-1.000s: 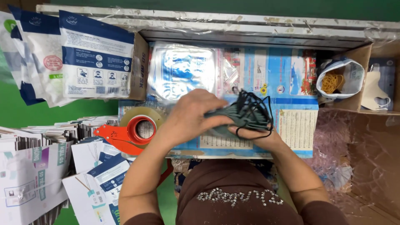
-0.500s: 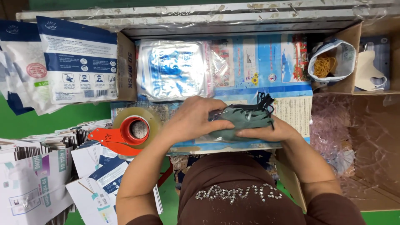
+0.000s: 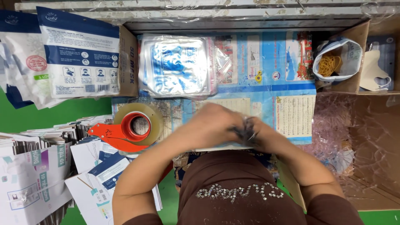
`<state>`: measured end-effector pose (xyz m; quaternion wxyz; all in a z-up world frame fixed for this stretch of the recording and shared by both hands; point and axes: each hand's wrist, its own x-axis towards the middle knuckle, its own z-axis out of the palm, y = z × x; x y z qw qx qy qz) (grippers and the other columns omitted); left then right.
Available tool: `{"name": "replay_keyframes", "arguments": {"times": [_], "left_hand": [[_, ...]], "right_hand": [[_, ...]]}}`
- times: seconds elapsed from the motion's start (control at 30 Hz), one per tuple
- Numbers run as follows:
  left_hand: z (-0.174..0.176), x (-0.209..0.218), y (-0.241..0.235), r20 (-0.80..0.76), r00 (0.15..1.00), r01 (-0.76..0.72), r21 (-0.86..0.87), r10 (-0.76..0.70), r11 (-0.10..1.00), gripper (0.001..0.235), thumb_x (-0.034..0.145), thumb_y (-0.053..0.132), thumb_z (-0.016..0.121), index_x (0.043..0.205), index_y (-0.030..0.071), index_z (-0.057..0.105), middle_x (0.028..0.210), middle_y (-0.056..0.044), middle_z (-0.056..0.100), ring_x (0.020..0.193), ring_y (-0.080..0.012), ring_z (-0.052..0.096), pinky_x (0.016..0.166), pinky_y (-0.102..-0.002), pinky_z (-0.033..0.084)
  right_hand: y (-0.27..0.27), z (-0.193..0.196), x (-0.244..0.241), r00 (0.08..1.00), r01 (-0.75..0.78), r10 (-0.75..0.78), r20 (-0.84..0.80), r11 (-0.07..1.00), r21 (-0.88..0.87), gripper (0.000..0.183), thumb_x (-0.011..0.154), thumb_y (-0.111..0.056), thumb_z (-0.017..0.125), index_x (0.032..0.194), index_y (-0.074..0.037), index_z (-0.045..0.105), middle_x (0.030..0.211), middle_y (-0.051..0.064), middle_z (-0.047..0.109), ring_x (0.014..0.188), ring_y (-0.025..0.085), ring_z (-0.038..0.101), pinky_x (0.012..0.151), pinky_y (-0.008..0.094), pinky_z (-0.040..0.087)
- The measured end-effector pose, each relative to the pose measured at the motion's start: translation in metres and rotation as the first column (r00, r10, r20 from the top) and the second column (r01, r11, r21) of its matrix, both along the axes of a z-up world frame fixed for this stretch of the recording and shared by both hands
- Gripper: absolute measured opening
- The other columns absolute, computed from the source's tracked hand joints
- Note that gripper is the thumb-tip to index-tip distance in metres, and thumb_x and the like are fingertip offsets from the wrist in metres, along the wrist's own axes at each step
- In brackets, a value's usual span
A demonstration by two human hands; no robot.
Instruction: The person is packaging face masks into plastic bags at a manufacturing workstation.
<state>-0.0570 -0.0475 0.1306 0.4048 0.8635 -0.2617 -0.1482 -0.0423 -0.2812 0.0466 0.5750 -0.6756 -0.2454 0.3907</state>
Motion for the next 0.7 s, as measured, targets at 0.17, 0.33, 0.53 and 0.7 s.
{"name": "replay_keyframes", "arguments": {"times": [0.17,0.33,0.53,0.7], "left_hand": [[-0.010,0.000,-0.011,0.241,0.966,0.085,0.037,-0.091,0.996,0.020,0.081,0.031,0.082,0.088,0.014,0.074,0.092,-0.006,0.076,0.090,-0.0259,0.074,0.078,-0.040,0.056],[-0.005,0.008,-0.002,-0.048,0.985,-0.171,-0.172,0.165,0.970,0.037,0.076,0.036,0.087,0.098,0.010,0.071,0.084,-0.007,0.073,0.073,-0.0237,0.072,0.065,-0.038,0.055],[-0.014,0.006,-0.002,-0.202,0.930,-0.336,-0.127,0.307,0.933,0.045,0.081,0.029,0.081,0.119,0.009,0.069,0.083,-0.007,0.071,0.072,-0.0215,0.068,0.065,-0.038,0.051],[-0.036,0.001,-0.012,-0.161,0.937,-0.341,-0.238,0.310,0.909,0.021,0.085,0.026,0.081,0.096,0.008,0.077,0.089,-0.010,0.071,0.073,-0.0253,0.066,0.064,-0.040,0.049]], "right_hand": [[0.005,0.029,0.011,0.966,0.063,0.005,0.258,0.965,-0.255,0.053,0.080,-0.021,0.087,0.120,0.001,0.061,0.110,0.015,0.070,0.101,0.022,0.064,0.087,0.031,0.048],[-0.016,0.017,0.021,0.818,0.155,-0.097,0.566,0.987,-0.054,0.017,0.084,-0.012,0.081,0.096,-0.001,0.075,0.083,0.008,0.067,0.072,0.017,0.065,0.062,0.030,0.051],[-0.036,0.047,0.024,0.450,0.501,-0.479,0.754,0.834,0.231,0.007,0.099,-0.004,0.077,0.099,0.000,0.072,0.092,0.007,0.073,0.080,0.019,0.075,0.068,0.027,0.060],[-0.001,0.089,0.041,0.433,0.271,-0.238,0.869,0.954,0.126,0.027,0.084,-0.012,0.084,0.101,0.005,0.072,0.099,0.014,0.073,0.093,0.029,0.070,0.081,0.040,0.054]]}}
